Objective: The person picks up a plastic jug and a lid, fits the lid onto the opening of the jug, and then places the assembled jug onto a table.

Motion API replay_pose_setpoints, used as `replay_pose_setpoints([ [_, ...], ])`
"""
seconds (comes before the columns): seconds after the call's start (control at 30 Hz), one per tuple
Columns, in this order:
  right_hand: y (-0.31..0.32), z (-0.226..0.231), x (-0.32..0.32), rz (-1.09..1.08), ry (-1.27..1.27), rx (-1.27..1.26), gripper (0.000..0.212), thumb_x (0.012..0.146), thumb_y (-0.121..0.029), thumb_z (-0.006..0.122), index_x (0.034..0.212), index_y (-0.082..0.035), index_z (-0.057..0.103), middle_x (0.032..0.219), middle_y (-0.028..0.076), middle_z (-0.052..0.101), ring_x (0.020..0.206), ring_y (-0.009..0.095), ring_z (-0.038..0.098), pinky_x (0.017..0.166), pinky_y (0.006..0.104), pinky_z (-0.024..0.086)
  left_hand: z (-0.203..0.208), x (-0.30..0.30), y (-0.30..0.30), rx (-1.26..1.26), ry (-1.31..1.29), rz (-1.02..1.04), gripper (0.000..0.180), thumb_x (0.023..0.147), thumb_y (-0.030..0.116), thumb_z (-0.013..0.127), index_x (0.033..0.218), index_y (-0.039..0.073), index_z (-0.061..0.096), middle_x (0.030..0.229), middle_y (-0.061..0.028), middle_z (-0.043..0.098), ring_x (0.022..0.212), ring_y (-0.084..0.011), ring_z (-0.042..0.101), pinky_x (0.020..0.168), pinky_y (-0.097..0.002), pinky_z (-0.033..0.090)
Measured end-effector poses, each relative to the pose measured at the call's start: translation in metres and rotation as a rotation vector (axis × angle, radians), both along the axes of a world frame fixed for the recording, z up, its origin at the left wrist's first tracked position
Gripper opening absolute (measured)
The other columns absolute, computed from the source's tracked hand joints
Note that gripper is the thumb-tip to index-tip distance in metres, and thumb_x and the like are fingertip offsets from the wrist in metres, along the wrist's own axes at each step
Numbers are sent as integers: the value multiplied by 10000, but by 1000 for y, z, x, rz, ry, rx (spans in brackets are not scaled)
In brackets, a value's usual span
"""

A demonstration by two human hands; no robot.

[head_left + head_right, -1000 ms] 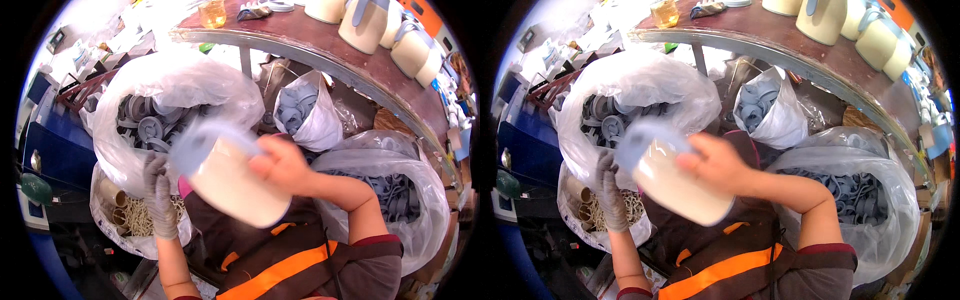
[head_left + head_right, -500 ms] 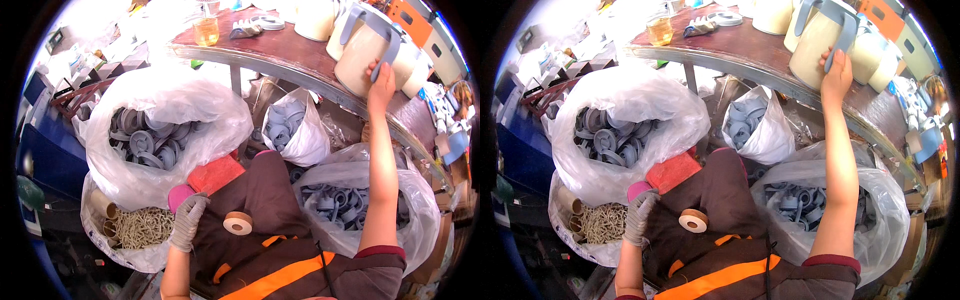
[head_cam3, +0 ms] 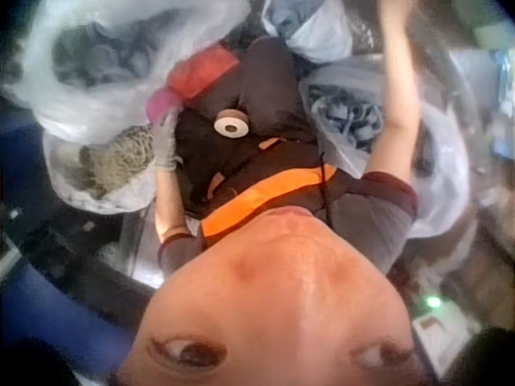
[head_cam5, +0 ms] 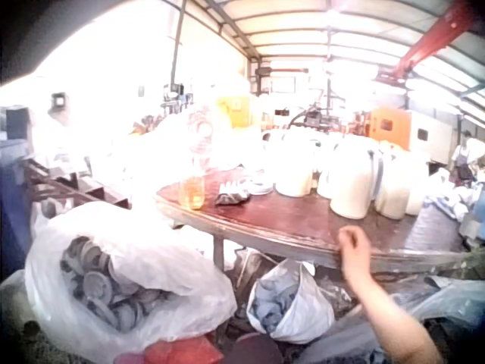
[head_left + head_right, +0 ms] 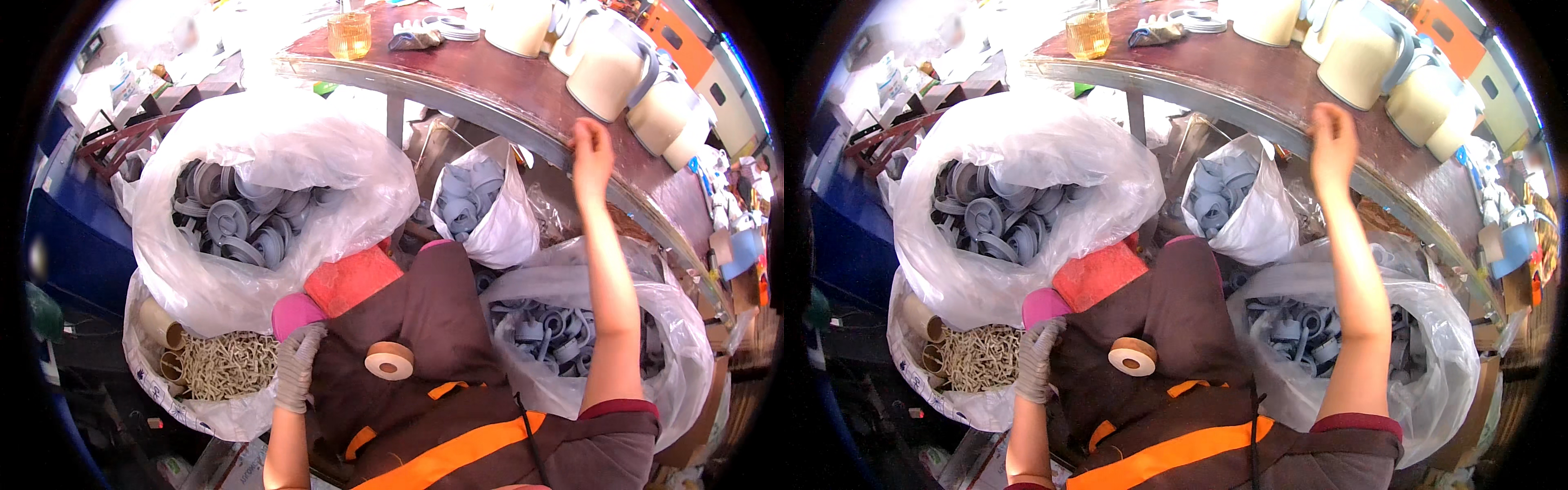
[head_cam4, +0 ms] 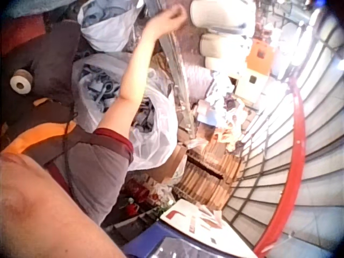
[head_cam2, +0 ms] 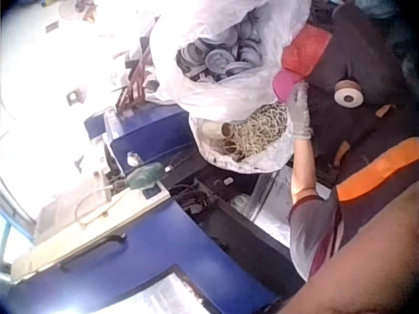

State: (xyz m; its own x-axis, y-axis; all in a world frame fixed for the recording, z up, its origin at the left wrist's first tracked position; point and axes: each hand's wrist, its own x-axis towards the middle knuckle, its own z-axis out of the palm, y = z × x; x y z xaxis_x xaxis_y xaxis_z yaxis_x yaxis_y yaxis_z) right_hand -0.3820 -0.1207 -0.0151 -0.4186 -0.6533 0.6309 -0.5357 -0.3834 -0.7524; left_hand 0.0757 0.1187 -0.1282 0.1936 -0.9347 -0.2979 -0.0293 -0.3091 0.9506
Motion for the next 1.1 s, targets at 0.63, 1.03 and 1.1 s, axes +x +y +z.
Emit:
replay_pose_setpoints([
  [0.63, 118, -191, 183, 844, 675, 578, 208, 831, -262, 591, 982, -138, 662, 871, 130, 677, 783, 330, 659, 703, 433, 519, -79, 185, 157, -133, 173, 1002, 306, 904, 345, 549, 986, 57, 614, 879, -1, 574, 777, -114, 511, 701, -265, 420],
  [1.03, 112, -211, 140, 796, 758, 500, 176, 928, -147, 562, 1063, -40, 595, 883, 89, 662, 759, 177, 642, 688, 291, 496, -158, 221, 330, 138, 197, 1496, 270, 830, 320, 595, 932, 73, 630, 850, -39, 639, 720, -165, 568, 644, -313, 457],
  [1.1, 110, -207, 140, 803, 767, 550, 176, 929, -149, 562, 1065, -41, 592, 887, 88, 662, 762, 177, 643, 690, 289, 496, -154, 209, 324, 218, 156, 1453, 293, 820, 309, 600, 936, 43, 635, 855, -61, 640, 730, -183, 577, 659, -326, 466],
])
